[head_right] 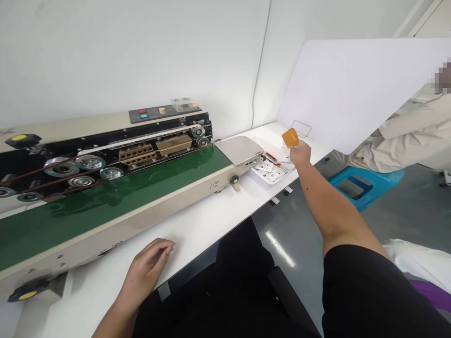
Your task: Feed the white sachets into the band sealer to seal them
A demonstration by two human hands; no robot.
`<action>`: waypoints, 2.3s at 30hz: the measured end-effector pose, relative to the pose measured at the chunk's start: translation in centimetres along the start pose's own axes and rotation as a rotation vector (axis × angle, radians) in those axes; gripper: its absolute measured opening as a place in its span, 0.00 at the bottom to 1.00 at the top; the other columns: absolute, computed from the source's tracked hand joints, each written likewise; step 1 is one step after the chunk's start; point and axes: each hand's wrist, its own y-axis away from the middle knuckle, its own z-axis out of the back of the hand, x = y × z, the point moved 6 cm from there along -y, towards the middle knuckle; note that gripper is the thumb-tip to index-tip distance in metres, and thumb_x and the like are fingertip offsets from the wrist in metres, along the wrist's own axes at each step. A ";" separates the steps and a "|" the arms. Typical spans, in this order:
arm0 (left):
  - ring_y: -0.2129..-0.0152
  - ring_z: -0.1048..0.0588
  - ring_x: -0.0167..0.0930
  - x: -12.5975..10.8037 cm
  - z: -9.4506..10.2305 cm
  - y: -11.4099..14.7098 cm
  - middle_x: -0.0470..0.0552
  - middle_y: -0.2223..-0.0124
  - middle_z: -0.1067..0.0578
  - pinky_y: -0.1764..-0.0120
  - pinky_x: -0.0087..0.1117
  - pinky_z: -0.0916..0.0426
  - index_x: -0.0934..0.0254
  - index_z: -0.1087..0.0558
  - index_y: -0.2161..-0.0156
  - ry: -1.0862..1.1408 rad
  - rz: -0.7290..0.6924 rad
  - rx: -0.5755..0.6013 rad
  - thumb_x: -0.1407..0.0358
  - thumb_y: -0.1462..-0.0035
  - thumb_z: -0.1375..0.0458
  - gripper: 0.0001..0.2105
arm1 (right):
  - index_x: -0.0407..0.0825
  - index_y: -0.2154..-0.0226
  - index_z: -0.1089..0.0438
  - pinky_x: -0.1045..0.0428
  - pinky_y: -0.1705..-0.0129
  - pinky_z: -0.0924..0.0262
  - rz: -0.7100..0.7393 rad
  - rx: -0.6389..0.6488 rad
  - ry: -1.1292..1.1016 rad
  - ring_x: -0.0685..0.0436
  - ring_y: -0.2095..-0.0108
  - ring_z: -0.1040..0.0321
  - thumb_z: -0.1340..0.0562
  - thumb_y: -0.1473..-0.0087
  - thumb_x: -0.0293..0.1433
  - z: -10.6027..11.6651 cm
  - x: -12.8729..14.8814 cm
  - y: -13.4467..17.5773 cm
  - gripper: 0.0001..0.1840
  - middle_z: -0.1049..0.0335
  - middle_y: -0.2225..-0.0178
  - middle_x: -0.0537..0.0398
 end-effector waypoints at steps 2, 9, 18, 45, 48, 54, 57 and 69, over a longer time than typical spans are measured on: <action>0.63 0.20 0.34 0.1 0.0 0.0 0.51 0.59 0.19 0.64 0.30 0.25 0.57 0.20 0.56 -0.004 0.006 0.002 0.57 0.29 0.43 0.10 | 0.46 0.64 0.28 0.47 0.52 0.33 -0.109 -0.075 -0.209 0.47 0.63 0.31 0.33 0.49 0.20 0.5 0.2 0.0 0.09 0.31 0.69 0.58; 0.60 0.20 0.39 -1.6 -1.9 0.7 0.51 0.57 0.20 0.58 0.39 0.23 0.54 0.21 0.56 0.097 0.078 -0.012 0.56 0.30 0.42 0.09 | 0.46 0.58 0.29 0.50 0.60 0.25 -0.105 0.060 -0.862 0.48 0.68 0.24 0.31 0.47 0.25 -1.0 5.7 9.3 0.13 0.24 0.64 0.55; 0.34 0.31 0.44 -5.6 -9.6 0.5 0.59 0.29 0.35 0.37 0.44 0.30 0.50 0.41 0.31 1.053 0.187 -0.324 0.48 0.46 0.26 0.44 | 0.52 0.52 0.26 0.44 0.48 0.25 -0.177 0.679 -1.150 0.42 0.54 0.20 0.27 0.42 0.39 -5.1 11.5 41.1 0.17 0.19 0.56 0.52; 0.50 0.23 0.34 1.5 -4.0 1.8 0.50 0.44 0.26 0.48 0.35 0.24 0.53 0.34 0.43 1.031 0.319 -0.608 0.50 0.41 0.29 0.27 | 0.57 0.42 0.36 0.45 0.51 0.24 -0.115 1.244 -0.916 0.40 0.51 0.23 0.25 0.46 0.45 -12.7 11.9 50.3 0.34 0.25 0.47 0.50; 0.49 0.23 0.35 1.6 -4.1 1.8 0.51 0.41 0.29 0.48 0.36 0.24 0.52 0.37 0.40 1.007 0.291 -0.594 0.51 0.41 0.29 0.30 | 0.57 0.41 0.37 0.45 0.53 0.23 -0.085 1.285 -0.893 0.39 0.51 0.23 0.24 0.48 0.45 -12.7 11.8 50.5 0.37 0.25 0.48 0.50; 0.44 0.25 0.40 1.6 -3.4 1.9 0.57 0.37 0.30 0.42 0.42 0.26 0.54 0.37 0.36 0.875 0.216 -0.433 0.50 0.42 0.28 0.35 | 0.55 0.44 0.34 0.46 0.53 0.24 0.026 1.194 -0.867 0.41 0.55 0.22 0.23 0.48 0.42 -11.8 11.1 49.4 0.34 0.23 0.51 0.51; 0.39 0.27 0.43 1.3 -1.1 2.6 0.58 0.38 0.28 0.37 0.47 0.30 0.55 0.36 0.35 0.641 0.118 -0.393 0.49 0.43 0.28 0.36 | 0.57 0.45 0.30 0.40 0.45 0.26 0.273 1.051 -0.794 0.38 0.49 0.23 0.26 0.46 0.36 -10.7 11.4 47.6 0.27 0.22 0.48 0.51; 0.34 0.31 0.53 2.1 0.5 4.1 0.63 0.29 0.32 0.33 0.57 0.36 0.57 0.39 0.26 -0.105 0.037 -0.005 0.51 0.45 0.27 0.45 | 0.57 0.36 0.35 0.28 0.33 0.42 1.198 1.298 -0.239 0.28 0.37 0.37 0.28 0.45 0.39 -10.9 14.0 50.9 0.36 0.31 0.39 0.45</action>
